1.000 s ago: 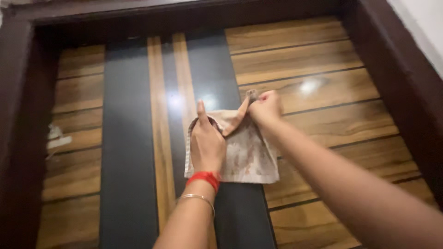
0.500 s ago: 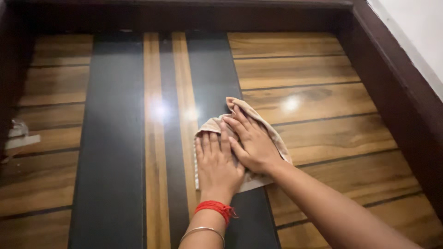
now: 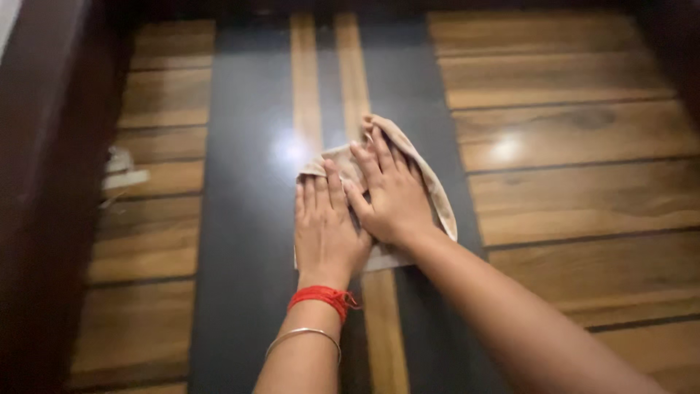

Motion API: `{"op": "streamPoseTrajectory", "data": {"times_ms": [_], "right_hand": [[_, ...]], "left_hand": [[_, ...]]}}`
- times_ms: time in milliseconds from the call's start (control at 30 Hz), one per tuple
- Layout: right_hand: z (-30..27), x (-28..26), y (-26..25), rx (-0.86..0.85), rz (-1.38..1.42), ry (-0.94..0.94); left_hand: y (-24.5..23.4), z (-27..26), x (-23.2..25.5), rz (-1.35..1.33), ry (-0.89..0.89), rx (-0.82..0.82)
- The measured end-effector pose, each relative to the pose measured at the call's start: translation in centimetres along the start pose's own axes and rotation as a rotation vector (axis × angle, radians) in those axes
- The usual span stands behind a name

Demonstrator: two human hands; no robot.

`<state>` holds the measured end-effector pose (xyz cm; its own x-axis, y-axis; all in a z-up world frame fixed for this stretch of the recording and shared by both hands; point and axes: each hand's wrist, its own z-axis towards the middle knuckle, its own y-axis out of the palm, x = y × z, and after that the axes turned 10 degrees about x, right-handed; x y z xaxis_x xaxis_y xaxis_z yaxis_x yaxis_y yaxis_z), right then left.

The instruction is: The person wipes the surface of a wooden door using a cloth, then sprays liquid from a bottle onto the door and handle before wiping them again by hand.

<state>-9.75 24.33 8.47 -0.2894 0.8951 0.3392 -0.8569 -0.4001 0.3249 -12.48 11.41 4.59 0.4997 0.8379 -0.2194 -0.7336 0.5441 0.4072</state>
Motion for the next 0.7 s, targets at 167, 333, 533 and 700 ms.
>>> {"op": "streamPoseTrajectory", "data": {"times_ms": [167, 333, 533, 700], "right_hand": [[0.0, -6.7, 1.9, -0.088, 0.086, -0.034], [-1.2, -11.4, 3.2, -0.109, 0.174, -0.099], [-3.6, -15.5, 2.2, -0.203, 0.315, -0.175], [-4.3, -13.7, 0.0, -0.367, 0.459, -0.369]], "left_hand": [[-4.8, -2.2, -4.4, 0.128, -0.066, -0.012], [-8.6, -5.0, -6.2, 0.169, -0.177, -0.017], [-11.8, -9.0, -6.7, 0.269, -0.267, -0.003], [-13.0, -9.9, -6.4, 0.244, -0.274, 0.008]]}}
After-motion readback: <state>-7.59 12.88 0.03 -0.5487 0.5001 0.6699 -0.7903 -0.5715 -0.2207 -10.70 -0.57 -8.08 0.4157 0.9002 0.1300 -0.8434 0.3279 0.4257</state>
